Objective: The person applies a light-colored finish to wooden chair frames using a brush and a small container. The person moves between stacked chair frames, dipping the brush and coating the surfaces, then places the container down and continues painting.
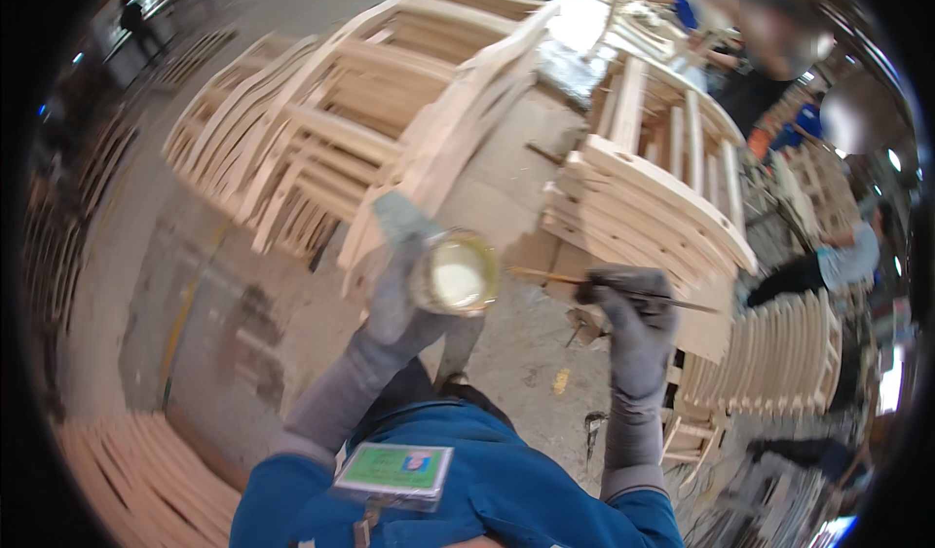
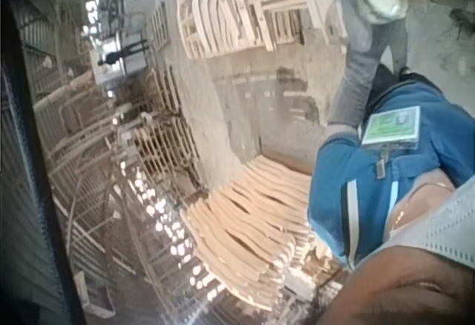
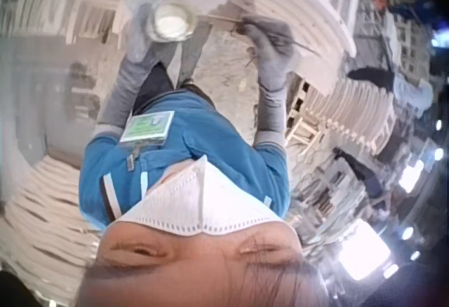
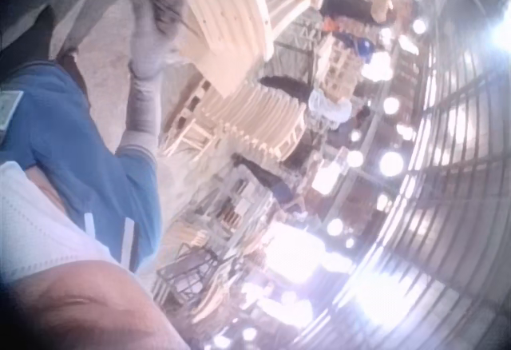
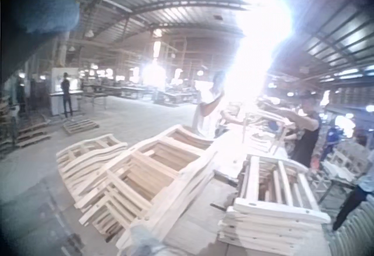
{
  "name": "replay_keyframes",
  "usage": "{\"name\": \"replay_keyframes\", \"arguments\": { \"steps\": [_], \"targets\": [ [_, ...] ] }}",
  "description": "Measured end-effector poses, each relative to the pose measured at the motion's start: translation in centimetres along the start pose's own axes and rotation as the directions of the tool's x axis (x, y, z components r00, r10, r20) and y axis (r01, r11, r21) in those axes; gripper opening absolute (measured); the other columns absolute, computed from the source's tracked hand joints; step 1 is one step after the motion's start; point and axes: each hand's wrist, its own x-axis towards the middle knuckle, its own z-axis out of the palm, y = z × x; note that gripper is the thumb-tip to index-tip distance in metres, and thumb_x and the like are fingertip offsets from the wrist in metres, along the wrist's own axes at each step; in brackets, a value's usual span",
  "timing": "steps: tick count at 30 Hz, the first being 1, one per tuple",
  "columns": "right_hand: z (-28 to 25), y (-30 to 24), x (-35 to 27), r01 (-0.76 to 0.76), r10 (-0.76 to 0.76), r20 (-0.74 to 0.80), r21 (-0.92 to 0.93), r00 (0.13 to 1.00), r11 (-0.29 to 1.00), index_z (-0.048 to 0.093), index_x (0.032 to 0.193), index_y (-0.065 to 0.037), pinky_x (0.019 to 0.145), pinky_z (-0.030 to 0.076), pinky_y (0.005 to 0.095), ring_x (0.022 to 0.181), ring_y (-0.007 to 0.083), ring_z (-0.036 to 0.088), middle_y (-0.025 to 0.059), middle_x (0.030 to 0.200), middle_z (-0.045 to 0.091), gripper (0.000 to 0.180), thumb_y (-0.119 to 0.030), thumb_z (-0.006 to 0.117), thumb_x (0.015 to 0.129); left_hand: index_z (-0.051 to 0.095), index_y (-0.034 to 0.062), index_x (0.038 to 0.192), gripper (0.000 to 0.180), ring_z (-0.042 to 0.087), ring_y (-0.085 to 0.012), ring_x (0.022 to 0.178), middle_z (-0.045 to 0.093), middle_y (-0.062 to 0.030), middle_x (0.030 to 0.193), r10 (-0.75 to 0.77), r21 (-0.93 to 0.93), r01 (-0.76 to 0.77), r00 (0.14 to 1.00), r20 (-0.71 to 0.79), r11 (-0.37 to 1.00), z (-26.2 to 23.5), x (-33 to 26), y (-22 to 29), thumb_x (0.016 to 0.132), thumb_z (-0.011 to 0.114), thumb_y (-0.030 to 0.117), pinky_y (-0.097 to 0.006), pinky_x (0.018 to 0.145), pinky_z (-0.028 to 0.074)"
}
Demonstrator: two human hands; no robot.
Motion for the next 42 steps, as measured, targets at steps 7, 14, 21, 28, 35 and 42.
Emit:
{"name": "replay_keyframes", "arguments": {
  "steps": [7, 14, 21, 28, 35, 42],
  "targets": [
    [7.6, 0.7, 3.9, 0.402, -0.336, 0.366, -0.119, 0.868, 0.908, 0.058, 0.090, 0.000, 0.069, 0.053, 0.0301, 0.082, 0.0208, 0.066, 0.0143, 0.092, 0.066, 0.018, 0.005, 0.068, 0.076, 0.042, 0.0041, 0.130, 0.063, 0.056, -0.0310, 0.109, 0.055, -0.0153, 0.120, -0.022, -0.083, 0.020, 0.999, -0.029, 0.996, -2.2, -1.0, 6.2, 0.094, 0.033, 0.054, -0.046, 0.091, 0.048],
    [18.9, 1.2, 8.1, 0.579, -0.405, 0.478, -0.306, 0.780, 0.755, 0.058, 0.089, -0.001, 0.067, 0.053, 0.0299, 0.079, 0.0239, 0.068, 0.0148, 0.090, 0.066, 0.020, 0.002, 0.070, 0.074, 0.040, 0.0017, 0.129, 0.055, 0.055, -0.0254, 0.110, 0.053, -0.0156, 0.119, -0.070, -0.057, 0.072, 0.997, 0.038, 0.996, -7.1, 1.4, 15.9, 0.094, 0.043, 0.044, -0.040, 0.093, 0.048],
    [29.0, 5.8, 7.8, 0.268, -0.234, 0.145, -0.301, 0.961, 0.915, 0.056, 0.092, -0.001, 0.067, 0.054, 0.0284, 0.076, 0.0250, 0.068, 0.0163, 0.091, 0.067, 0.018, 0.002, 0.067, 0.077, 0.037, 0.0037, 0.131, 0.051, 0.051, -0.0225, 0.115, 0.050, -0.0137, 0.122, 0.376, 0.261, -0.399, 0.917, 0.134, 0.879, -12.6, 4.0, 23.0, 0.096, 0.040, 0.041, -0.038, 0.096, 0.047],
    [32.9, 6.6, 5.6, 0.448, -0.365, 0.307, -0.269, 0.879, 0.853, 0.056, 0.105, 0.002, 0.084, 0.051, 0.0421, 0.098, 0.0376, 0.061, 0.0248, 0.106, 0.061, 0.024, -0.003, 0.061, 0.083, 0.027, 0.0025, 0.137, 0.059, 0.050, -0.0233, 0.117, 0.044, -0.0130, 0.129, 0.545, 0.560, -0.548, 0.816, 0.195, 0.621, -17.1, 5.8, 26.4, 0.095, 0.039, 0.043, -0.038, 0.096, 0.046],
    [34.7, 10.0, 6.6, 0.437, -0.446, -0.231, -0.090, 0.865, 0.895, 0.049, 0.097, 0.000, 0.076, 0.055, 0.0455, 0.089, 0.0344, 0.064, 0.0271, 0.096, 0.061, 0.022, 0.009, 0.061, 0.080, 0.029, 0.0112, 0.137, 0.057, 0.052, -0.0260, 0.114, 0.044, -0.0133, 0.128, -0.024, -0.427, 0.064, 0.995, 0.097, 0.902, -15.6, 6.0, 26.8, 0.092, 0.049, 0.040, -0.039, 0.094, 0.049],
    [36.2, 9.1, 4.2, 0.440, -0.457, -0.127, -0.139, 0.880, 0.887, 0.050, 0.099, 0.001, 0.078, 0.053, 0.0438, 0.090, 0.0334, 0.064, 0.0263, 0.097, 0.062, 0.024, 0.006, 0.064, 0.080, 0.040, 0.0093, 0.132, 0.056, 0.053, -0.0250, 0.114, 0.050, -0.0130, 0.123, 0.028, -0.491, 0.052, 0.988, 0.155, 0.870, -16.8, 5.8, 26.2, 0.095, 0.033, 0.051, -0.040, 0.093, 0.049]
  ]
}}
